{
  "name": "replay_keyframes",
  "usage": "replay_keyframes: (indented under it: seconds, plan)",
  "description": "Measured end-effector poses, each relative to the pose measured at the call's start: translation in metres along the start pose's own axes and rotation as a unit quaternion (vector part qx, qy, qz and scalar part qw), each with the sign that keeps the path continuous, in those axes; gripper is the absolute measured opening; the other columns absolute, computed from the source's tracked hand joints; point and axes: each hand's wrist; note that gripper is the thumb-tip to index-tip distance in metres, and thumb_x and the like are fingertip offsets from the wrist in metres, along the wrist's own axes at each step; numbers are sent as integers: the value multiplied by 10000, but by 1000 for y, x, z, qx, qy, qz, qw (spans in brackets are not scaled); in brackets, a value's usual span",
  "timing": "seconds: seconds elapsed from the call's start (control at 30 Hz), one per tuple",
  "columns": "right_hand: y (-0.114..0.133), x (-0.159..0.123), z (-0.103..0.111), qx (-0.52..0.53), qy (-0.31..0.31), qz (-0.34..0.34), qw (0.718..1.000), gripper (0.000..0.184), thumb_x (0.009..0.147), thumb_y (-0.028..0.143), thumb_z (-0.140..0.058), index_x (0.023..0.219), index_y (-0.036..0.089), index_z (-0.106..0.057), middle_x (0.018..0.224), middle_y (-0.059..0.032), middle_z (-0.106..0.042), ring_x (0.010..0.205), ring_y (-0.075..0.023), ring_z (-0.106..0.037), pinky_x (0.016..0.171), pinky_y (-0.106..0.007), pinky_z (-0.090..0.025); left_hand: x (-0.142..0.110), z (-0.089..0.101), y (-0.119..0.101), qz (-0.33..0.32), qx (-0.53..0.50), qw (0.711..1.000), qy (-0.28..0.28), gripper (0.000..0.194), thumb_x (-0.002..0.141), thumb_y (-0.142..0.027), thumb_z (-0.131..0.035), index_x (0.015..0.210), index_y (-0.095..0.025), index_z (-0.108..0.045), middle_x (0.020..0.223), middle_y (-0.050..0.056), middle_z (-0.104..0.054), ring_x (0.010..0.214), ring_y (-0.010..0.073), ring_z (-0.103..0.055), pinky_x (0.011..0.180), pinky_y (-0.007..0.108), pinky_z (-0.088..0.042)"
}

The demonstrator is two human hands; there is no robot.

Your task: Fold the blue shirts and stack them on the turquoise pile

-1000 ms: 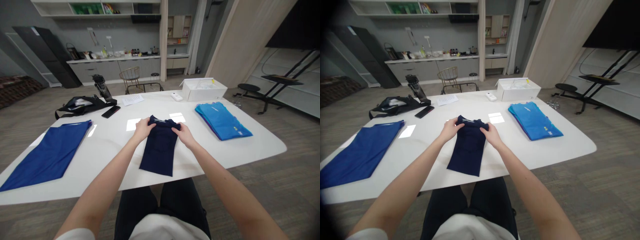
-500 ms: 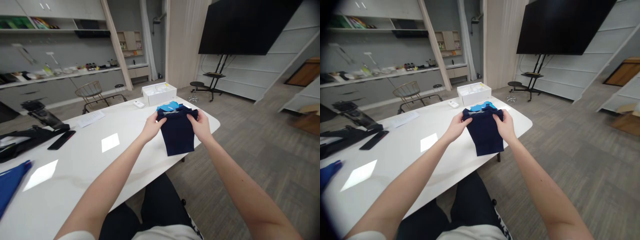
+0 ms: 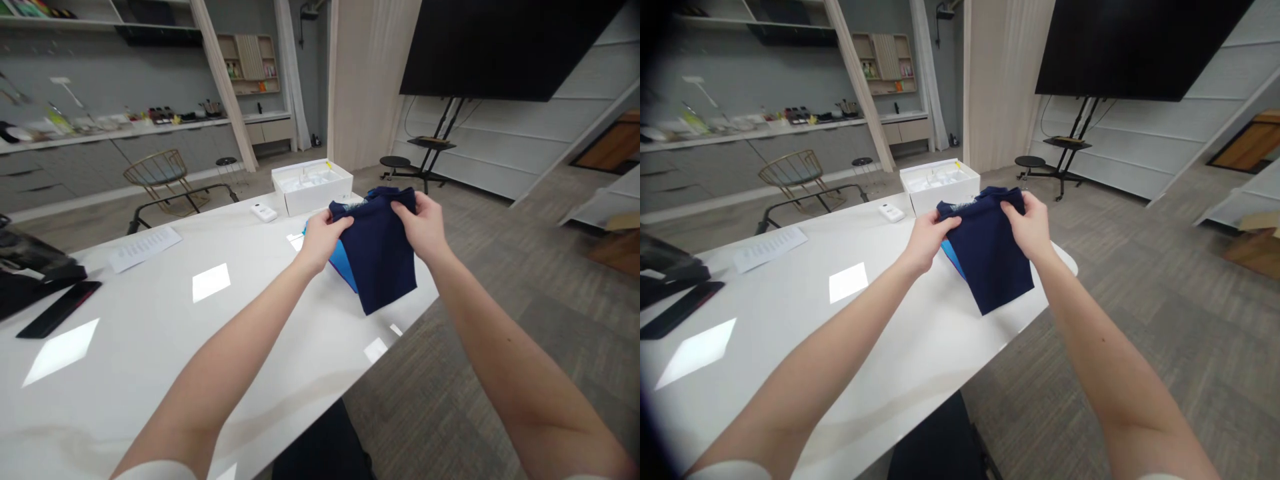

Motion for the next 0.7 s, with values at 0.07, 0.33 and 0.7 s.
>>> replay_keyframes:
  seconds: [0.07,0.33,0.7]
  plan:
    - [-24,37,-24,-10,28,-9,1000,267,835,393,-728,1018,201,-701,956,-38,-727,922,-247,-685,904,-451,-564,35,11,9,26,-9,999,-24,187,754,-237,-754,913,-146,-712,882,53,-747,843,202,-708,821,355,-579]
    - [-145,67,-135,-121,130,-177,968,151,782,296,-724,847,169,-677,793,-46,-696,836,-256,-662,898,-471,-552,109,75,117,141,153,956,-209,385,715,-119,-779,1075,-172,-655,934,70,-735,945,239,-723,877,367,-554]
    - [-160,64,-136,-259,194,-9,946,465,967,390,-554,1386,191,-594,1469,-171,-567,1369,-344,-509,1150,-590,-387,108,51,132,-121,450,875,-133,516,952,-135,-455,1466,-154,-491,1569,176,-464,1485,292,-399,1240,486,-281]
Point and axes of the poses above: each hand's wrist, its own x-axis towards the middle knuckle, its own z-axis out of the back of the hand, y = z × x
